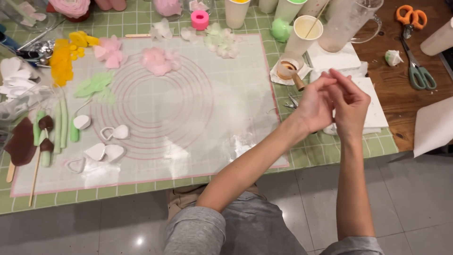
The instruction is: Assembling a decorative wax flower by shaping pink petals around a stem and trimming with scissors.
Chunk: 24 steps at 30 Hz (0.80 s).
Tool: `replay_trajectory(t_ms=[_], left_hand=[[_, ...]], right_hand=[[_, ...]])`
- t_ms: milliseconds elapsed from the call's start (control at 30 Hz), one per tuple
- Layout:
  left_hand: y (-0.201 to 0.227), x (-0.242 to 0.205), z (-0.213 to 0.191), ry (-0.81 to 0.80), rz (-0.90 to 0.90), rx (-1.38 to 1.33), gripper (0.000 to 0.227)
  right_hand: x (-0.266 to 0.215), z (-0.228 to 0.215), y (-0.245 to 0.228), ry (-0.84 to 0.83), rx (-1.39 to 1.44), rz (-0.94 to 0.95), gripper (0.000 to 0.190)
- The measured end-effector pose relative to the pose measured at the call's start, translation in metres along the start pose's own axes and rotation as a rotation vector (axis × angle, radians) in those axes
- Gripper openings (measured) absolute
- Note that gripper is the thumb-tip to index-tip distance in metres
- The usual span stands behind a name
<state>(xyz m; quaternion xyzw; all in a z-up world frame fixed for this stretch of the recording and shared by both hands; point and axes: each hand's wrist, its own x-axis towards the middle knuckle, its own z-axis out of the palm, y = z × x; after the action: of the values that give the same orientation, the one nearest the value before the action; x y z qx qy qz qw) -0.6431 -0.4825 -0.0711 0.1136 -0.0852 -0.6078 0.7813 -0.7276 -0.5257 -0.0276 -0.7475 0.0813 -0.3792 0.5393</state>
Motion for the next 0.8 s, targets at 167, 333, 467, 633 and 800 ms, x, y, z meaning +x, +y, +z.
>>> replay_trajectory(t_ms=[167, 333, 467, 633, 800], left_hand=[[-0.025, 0.013, -0.005, 0.026, 0.101, -0.05, 0.025], [-0.061, 0.032, -0.024, -0.024, 0.166, 0.098, 0.033], [-0.062, 0.002, 0.023, 0.069, 0.45, 0.786, 0.072], [-0.064, 0.082, -0.036, 0.172, 0.571, 1.297, 0.075], [-0.045, 0.054, 0.003, 0.122, 0.125, 0.328, 0.059]], right_hand=[[-0.002, -0.004, 0.02, 0.042, 0.083, 0.015, 0.025], [0.007, -0.039, 0.075, 0.13, 0.363, 0.033, 0.032], [0.001, -0.04, 0.072, 0.145, 0.314, 0.073, 0.052], [-0.029, -0.018, 0.021, -0.047, 0.364, 0.062, 0.07], [-0.033, 0.011, -0.011, 0.034, -0.218, 0.102, 0.085]])
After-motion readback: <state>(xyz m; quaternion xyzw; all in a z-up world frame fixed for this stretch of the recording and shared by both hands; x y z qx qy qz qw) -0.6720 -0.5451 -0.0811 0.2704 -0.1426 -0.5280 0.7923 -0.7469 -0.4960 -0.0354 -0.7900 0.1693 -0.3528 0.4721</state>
